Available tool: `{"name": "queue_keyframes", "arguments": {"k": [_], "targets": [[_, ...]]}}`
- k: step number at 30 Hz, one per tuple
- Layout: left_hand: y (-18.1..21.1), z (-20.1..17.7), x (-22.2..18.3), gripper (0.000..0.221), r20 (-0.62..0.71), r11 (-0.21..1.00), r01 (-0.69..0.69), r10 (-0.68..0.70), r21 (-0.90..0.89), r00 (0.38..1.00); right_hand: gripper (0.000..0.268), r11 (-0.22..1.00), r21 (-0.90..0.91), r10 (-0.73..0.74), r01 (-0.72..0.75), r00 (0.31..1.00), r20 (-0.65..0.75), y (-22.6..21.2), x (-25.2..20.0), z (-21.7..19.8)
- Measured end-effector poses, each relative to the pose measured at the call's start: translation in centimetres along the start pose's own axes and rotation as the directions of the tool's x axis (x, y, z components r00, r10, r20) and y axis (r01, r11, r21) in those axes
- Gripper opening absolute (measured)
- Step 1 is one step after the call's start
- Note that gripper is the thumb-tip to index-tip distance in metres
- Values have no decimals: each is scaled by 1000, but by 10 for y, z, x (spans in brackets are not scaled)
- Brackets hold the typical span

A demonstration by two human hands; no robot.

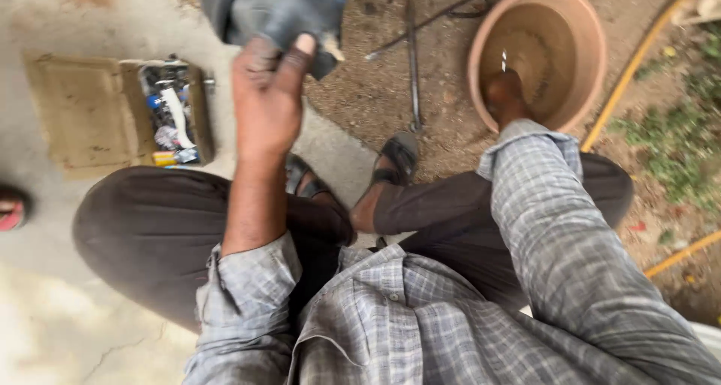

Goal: Repairing a punctured motorcycle tire inner tube by inspecting the valve and patching.

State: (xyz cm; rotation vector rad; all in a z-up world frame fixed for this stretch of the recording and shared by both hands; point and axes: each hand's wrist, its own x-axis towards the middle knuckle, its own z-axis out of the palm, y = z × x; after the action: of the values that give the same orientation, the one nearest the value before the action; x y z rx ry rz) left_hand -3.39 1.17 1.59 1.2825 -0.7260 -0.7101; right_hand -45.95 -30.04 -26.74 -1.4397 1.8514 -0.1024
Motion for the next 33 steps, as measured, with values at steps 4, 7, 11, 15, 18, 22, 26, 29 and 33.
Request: {"name": "queue_keyframes", "arguments": {"k": [4,7,11,15,18,22,26,29,33], "targets": [[32,5,3,12,37,993,-24,29,-114,999,24,996,-90,-6,13,997,74,-43,-43,10],[31,2,0,10,85,995,-92,89,34,992,27,983,-184,38,-24,996,75,-42,-50,1],[20,-2,7,10,146,993,-118,115,7,983,32,957,-283,81,-64,996,48,-40,-27,-8],[19,-6,10,12,149,914,-307,275,266,950,34,856,-511,-120,80,992,-47,-87,-45,-32],[22,-2,10,6,91,803,-325,324,499,942,23,985,-137,-91,107,988,123,-151,-94,-61],[3,1,12,11,24,944,-54,49,325,999,24,958,168,-268,232,933,240,-210,-171,-76],[4,5,11,2,36,896,-216,220,387,975,22,771,531,-590,351,709,388,-264,-237,-75],[7,7,8,3,56,879,-201,196,433,979,22,639,658,-745,399,534,400,-299,-284,-73],[12,7,8,3,69,874,-239,232,424,970,27,519,675,-853,524,369,369,-333,-334,-64]]}}
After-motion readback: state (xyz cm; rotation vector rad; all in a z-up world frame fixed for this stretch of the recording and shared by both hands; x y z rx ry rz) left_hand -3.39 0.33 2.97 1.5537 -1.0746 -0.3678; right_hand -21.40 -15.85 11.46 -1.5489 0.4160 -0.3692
